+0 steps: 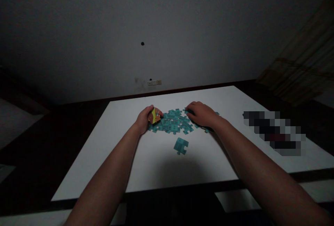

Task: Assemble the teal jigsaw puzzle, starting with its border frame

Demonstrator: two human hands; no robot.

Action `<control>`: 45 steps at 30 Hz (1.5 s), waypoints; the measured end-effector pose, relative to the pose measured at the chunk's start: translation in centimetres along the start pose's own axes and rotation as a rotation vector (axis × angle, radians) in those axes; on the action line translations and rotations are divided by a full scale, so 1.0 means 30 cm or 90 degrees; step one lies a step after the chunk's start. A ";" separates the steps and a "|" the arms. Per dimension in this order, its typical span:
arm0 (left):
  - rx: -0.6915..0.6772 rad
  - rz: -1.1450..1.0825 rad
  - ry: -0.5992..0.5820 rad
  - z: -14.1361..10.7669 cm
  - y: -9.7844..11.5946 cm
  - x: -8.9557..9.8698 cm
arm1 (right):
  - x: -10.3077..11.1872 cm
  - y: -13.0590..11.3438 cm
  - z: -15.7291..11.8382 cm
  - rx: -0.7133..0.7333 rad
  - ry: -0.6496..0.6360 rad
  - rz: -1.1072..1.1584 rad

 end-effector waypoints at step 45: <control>0.053 -0.065 0.009 0.012 -0.036 0.016 | -0.018 0.019 0.009 0.008 -0.002 0.006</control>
Point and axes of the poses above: each hand's wrist, its own z-axis towards the middle knuckle, its own x-axis out of the back of the hand, y = z × x, the point moved 3 cm from there along z, towards the middle knuckle, and after that the axes turned 15 degrees about -y, right-handed, at the moved point
